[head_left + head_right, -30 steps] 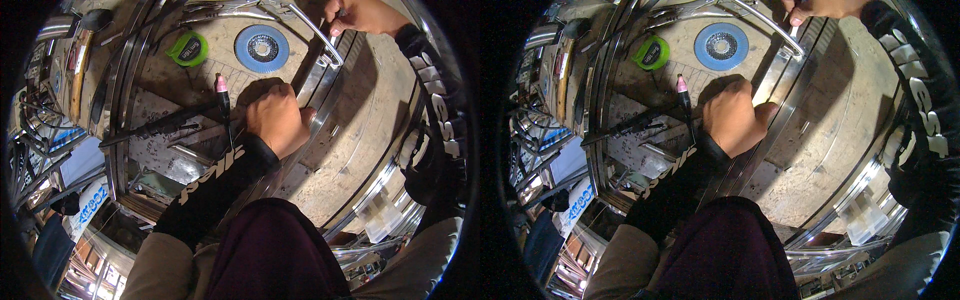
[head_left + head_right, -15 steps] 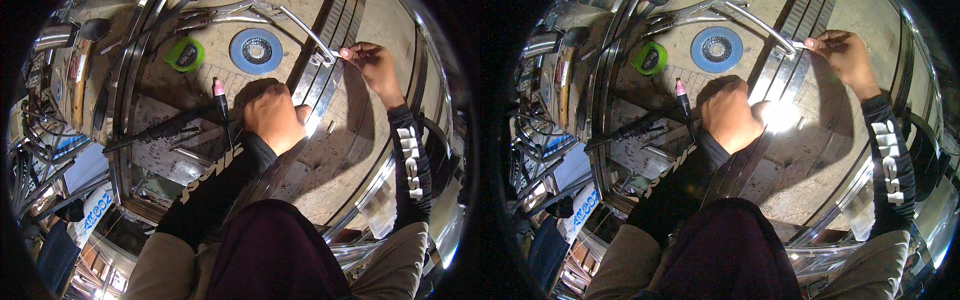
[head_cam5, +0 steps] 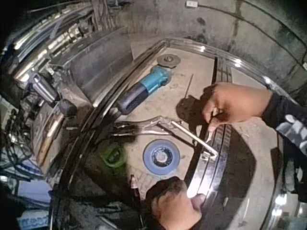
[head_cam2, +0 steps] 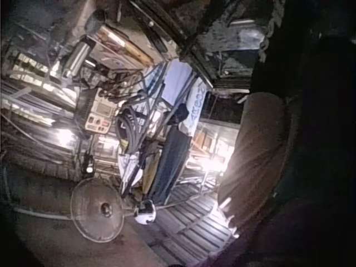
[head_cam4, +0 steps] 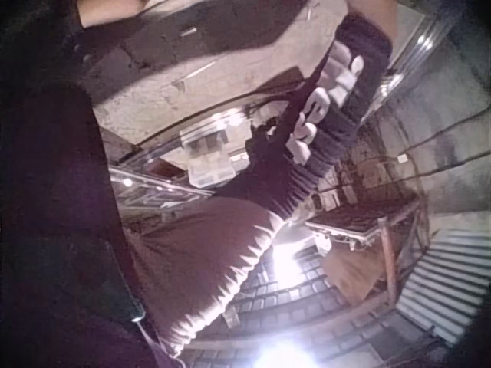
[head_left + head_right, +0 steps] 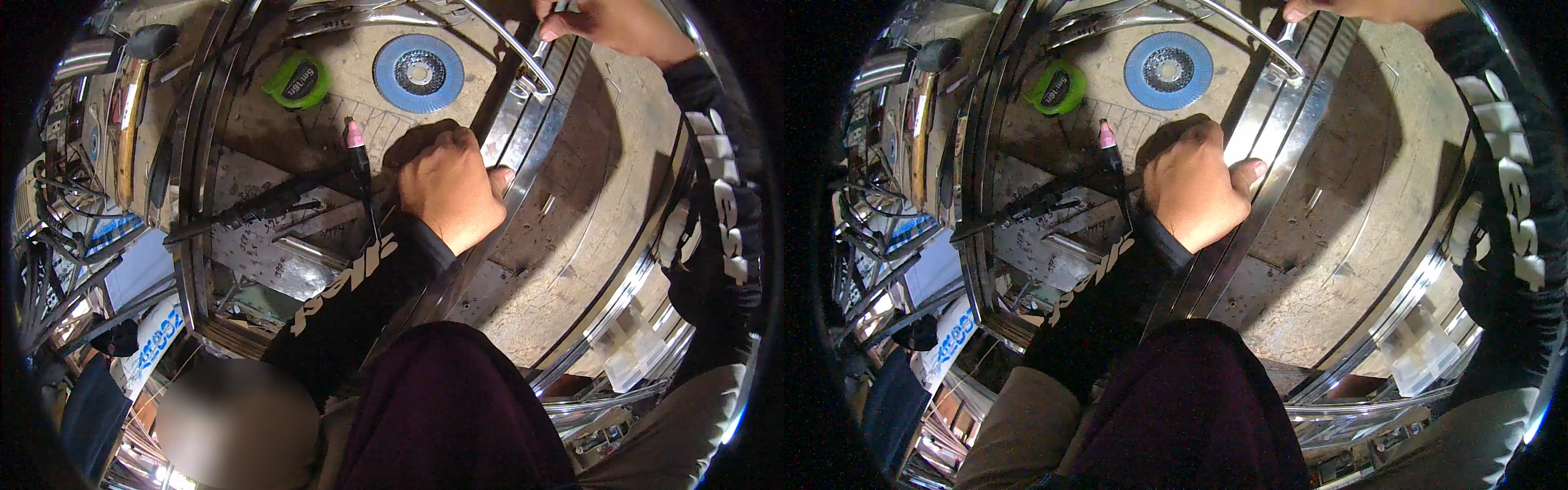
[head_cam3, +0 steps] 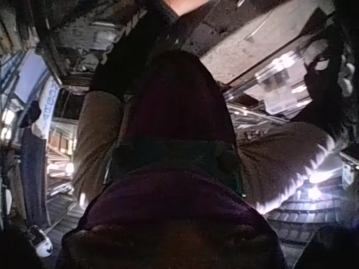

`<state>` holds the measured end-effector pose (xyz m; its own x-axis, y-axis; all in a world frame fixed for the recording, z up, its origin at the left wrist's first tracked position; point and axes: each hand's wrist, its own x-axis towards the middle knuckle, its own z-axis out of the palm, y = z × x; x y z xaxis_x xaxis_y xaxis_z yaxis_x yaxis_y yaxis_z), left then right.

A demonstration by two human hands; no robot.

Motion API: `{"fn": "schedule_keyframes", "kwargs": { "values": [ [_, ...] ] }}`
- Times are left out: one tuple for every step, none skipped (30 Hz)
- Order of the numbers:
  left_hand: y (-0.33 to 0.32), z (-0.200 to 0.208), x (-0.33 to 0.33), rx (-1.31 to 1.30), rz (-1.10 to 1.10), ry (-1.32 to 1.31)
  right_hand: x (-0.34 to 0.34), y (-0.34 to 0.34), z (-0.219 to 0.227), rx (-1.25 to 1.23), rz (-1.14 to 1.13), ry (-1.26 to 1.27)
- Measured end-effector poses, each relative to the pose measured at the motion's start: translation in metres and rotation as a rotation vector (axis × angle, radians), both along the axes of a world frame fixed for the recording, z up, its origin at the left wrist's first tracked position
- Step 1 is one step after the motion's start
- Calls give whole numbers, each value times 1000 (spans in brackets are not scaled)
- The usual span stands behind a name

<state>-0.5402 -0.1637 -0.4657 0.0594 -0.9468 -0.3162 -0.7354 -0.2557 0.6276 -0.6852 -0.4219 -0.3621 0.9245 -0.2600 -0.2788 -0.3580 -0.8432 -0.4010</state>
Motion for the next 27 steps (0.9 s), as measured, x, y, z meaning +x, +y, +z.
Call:
{"fn": "schedule_keyframes", "kwargs": {
  "values": [
    [1, -1, 2, -1, 13, 3, 12, -2, -3, 28, 30, 52],
    [2, -1, 4, -5, 22, 5, 25, -2, -4, 54, 57, 106],
    [3, -1, 5, -9, 28, 8, 37, -3, -4, 79, 82, 162],
    [3, -2, 6, -15, 36, 15, 46, -7, -5, 51, 175, 178],
    [4, -3, 7, -10, 40, 22, 49, -8, -7, 55, 163, 204],
    [4, -4, 7, -7, 40, 30, 52, -9, -8, 58, 149, 232],
    [4, -4, 8, -4, 42, 36, 54, -9, -9, 61, 136, 258],
    [4, -5, 7, -9, 41, 42, 55, -11, -10, 83, 104, 287],
    [4, -5, 6, -16, 38, 49, 52, -13, -13, 104, 70, 317],
    [4, -6, 6, -23, 30, 52, 48, -15, -16, 125, 32, 343],
    [4, -6, 5, -31, 15, 46, 38, -14, -18, 78, 27, 280],
    [4, -7, 3, -39, -4, 41, 29, -13, -16, 84, -6, 294],
    [4, -8, 1, -48, -26, 39, 20, -9, -12, 90, -43, 311],
    [6, -9, 4, -40, 7, 18, 22, -13, -20, 71, -14, 269],
    [7, -12, 8, -31, 39, -2, 20, -14, -32, 158, -77, 216],
    [7, -10, 9, -42, 46, 2, 7, -12, -36, 177, -136, 159],
    [7, -9, 8, -49, 42, 6, -2, -7, -38, 198, -202, 91],
    [7, -7, 8, -56, 41, 8, -5, -8, -37, 225, -223, 91],
    [6, -7, 7, -58, 29, 13, -8, -5, -36, 257, -255, 92],
    [5, -7, 6, -39, 29, 33, -9, -4, -36, 290, -284, 91],
    [4, -7, 5, -20, 31, 52, -8, -4, -35, 276, -257, 93],
    [3, -5, 4, -2, 31, 72, -7, -6, -31, 261, -232, 97],
    [3, -4, 4, 9, 27, 63, -7, -7, -29, 246, -206, 100],
    [3, -3, 5, 20, 23, 54, -9, -7, -29, 240, -196, 106],
    [2, -2, 5, 31, 27, 44, -11, -8, -32, 229, -184, 68],
    [2, -3, 3, 34, 33, 2, -14, -7, -37, 218, -173, 30],
    [3, -3, 2, 33, 36, -4, -16, -5, -40, 207, -161, -7]
  ]
}}
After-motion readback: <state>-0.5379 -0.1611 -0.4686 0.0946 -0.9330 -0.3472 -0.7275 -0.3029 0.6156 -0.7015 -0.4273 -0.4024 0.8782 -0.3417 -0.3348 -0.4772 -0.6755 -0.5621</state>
